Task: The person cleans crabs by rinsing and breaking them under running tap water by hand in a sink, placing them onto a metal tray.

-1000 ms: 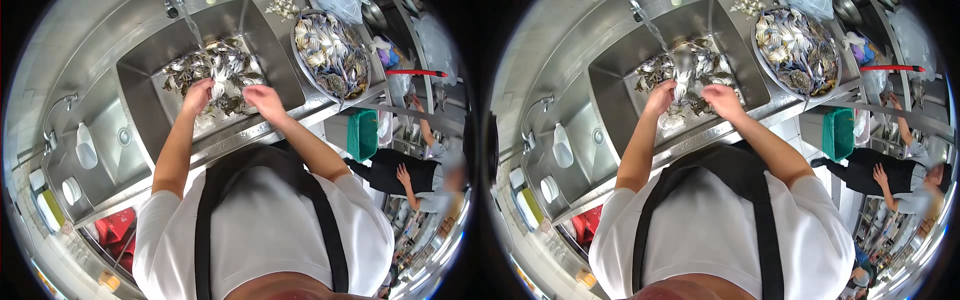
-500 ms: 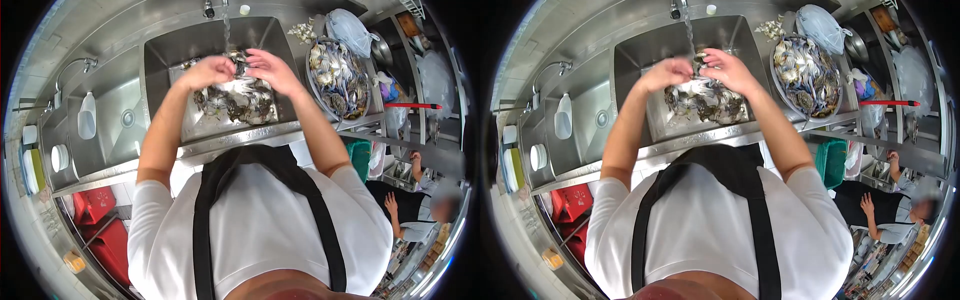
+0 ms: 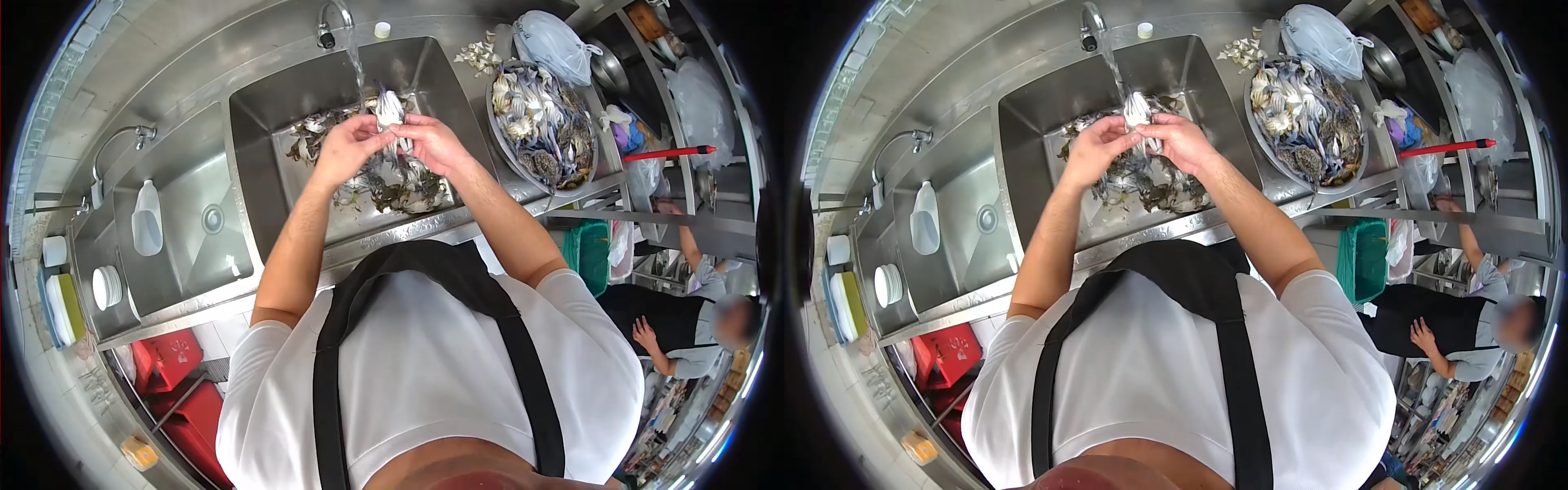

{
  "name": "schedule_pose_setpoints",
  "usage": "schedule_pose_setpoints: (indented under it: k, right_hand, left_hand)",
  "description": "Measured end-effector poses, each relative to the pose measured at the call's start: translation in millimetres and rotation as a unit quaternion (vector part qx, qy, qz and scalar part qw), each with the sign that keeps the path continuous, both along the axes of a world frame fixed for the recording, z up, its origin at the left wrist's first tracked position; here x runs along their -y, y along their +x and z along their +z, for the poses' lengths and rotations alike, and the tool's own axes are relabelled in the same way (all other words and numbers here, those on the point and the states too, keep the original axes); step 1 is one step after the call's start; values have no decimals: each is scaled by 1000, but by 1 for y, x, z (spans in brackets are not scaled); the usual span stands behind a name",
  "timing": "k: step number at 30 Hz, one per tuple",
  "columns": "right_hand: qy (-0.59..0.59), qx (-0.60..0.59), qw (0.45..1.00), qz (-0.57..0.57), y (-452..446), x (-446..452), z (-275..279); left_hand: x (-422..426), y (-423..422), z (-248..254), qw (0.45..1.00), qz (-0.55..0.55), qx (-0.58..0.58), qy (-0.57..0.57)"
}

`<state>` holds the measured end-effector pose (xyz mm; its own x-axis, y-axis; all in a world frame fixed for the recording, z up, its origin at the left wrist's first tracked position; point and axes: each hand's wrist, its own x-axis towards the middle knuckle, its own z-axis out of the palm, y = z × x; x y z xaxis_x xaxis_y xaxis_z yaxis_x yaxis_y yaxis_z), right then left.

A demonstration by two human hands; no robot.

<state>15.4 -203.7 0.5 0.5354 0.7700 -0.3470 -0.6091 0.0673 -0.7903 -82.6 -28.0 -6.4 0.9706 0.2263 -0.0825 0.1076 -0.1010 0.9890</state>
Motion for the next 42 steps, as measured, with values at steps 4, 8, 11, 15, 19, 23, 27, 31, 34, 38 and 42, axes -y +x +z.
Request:
schedule_pose_setpoints:
  k: [4,8,11,15,19,23,27,31,34,38,42]
  right_hand:
    - [13,6,999,-32,-8,-4,-11]
    - [-23,67,997,-39,-13,-6,-9]
    - [-44,96,994,-28,-11,-5,-17]
    - [8,60,998,-28,-13,-1,-24]
    - [48,12,998,-44,-13,1,-37]
    - [76,-83,990,-81,-12,6,-66]
    - [95,-132,981,-102,-15,16,-83]
    - [103,-155,973,-140,-13,22,-96]
    - [114,-147,963,-196,-6,27,-90]
    - [80,-153,954,-244,5,40,-118]
    - [-14,-200,955,-219,7,33,-140]
  left_hand:
    - [9,-5,-8,990,51,8,-127]
    - [15,-6,-10,994,103,27,-33]
    - [20,-9,-4,986,122,40,104]
    - [23,-6,-5,986,128,23,109]
    - [18,2,-15,991,117,-45,-39]
    - [22,13,-45,965,125,-61,-222]
    - [34,18,-64,915,139,-87,-369]
    - [44,29,-79,896,163,-97,-400]
    - [22,40,-133,858,197,-109,-463]
    - [19,97,-128,931,195,-123,-283]
    - [52,194,-61,982,51,-51,-174]
